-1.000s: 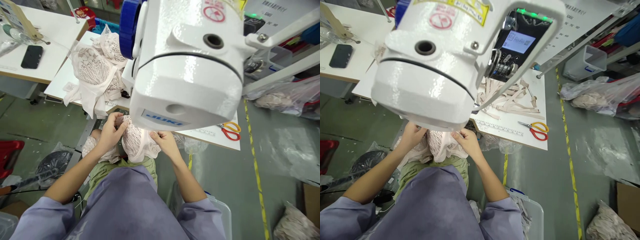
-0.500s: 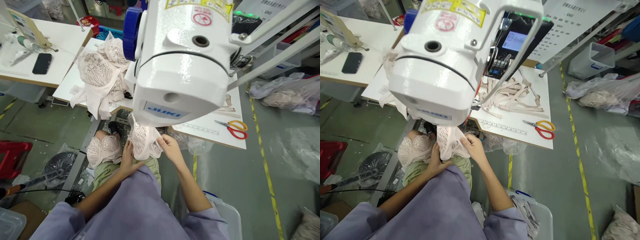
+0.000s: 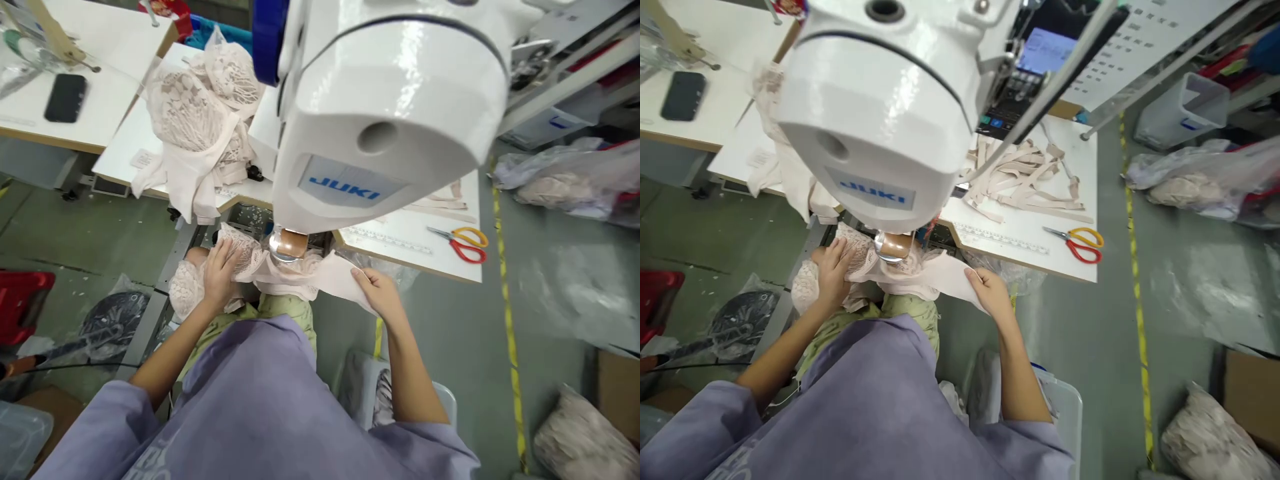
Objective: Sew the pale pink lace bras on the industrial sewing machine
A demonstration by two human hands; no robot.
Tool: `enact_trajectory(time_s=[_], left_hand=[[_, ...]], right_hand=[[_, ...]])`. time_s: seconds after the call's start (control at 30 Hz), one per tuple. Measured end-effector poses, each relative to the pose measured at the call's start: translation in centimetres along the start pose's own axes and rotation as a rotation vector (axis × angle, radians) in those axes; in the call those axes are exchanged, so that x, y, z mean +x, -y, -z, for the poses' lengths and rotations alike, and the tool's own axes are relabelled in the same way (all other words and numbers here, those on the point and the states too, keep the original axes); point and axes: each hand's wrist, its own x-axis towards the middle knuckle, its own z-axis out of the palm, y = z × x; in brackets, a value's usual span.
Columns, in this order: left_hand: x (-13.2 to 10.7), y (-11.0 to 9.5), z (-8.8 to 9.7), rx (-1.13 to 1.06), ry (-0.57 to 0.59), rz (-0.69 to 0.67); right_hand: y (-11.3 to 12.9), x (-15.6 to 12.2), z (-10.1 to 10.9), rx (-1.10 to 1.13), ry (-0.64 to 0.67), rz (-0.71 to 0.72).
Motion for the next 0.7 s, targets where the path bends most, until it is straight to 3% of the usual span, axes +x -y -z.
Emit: enact_trajectory(time_s=[0.1,0.17,0.23,0.27,0.33,0.43,0.53,0.6,0.7], left_hand=[[0.2,-1.7,-2.6,0.103,0.175,-0.109],[-0.2,-2.9,-5.3,0.100,0.337,-0.165],[-0.6,-3.5,-7.8,0.082,0.420,-0.184],[-0.8,-3.6,-8.7,0.076,0.436,-0.183],[-0.8,-3.6,-9.6,0.026,0.412,-0.173],[-1.3,-3.5,-8.7,-0.085,0.367,-0.136],[-2.6,-3.0,-6.3,-0.189,0.354,-0.024],[-3.6,-1.5,-4.4,-0.193,0.327,0.122],[-5.4,2.8,-0.8,-0.072,0.259,0.424]], right_hand=[[-3.6,0.1,2.3,-0.140,-0.176,-0.052],[-5.5,1.3,4.8,-0.240,-0.405,-0.048],[-7.3,3.5,8.1,-0.410,-0.614,-0.068],[-8.2,4.8,9.8,-0.504,-0.650,-0.122],[-9.4,7.4,12.7,-0.626,-0.596,-0.299],[-9.6,10.1,13.8,-0.651,-0.476,-0.392],[-8.4,11.3,11.4,-0.636,-0.405,-0.329],[-7.8,12.0,9.3,-0.677,-0.466,-0.353],[-7.1,14.0,6.8,-0.681,-0.493,-0.311]])
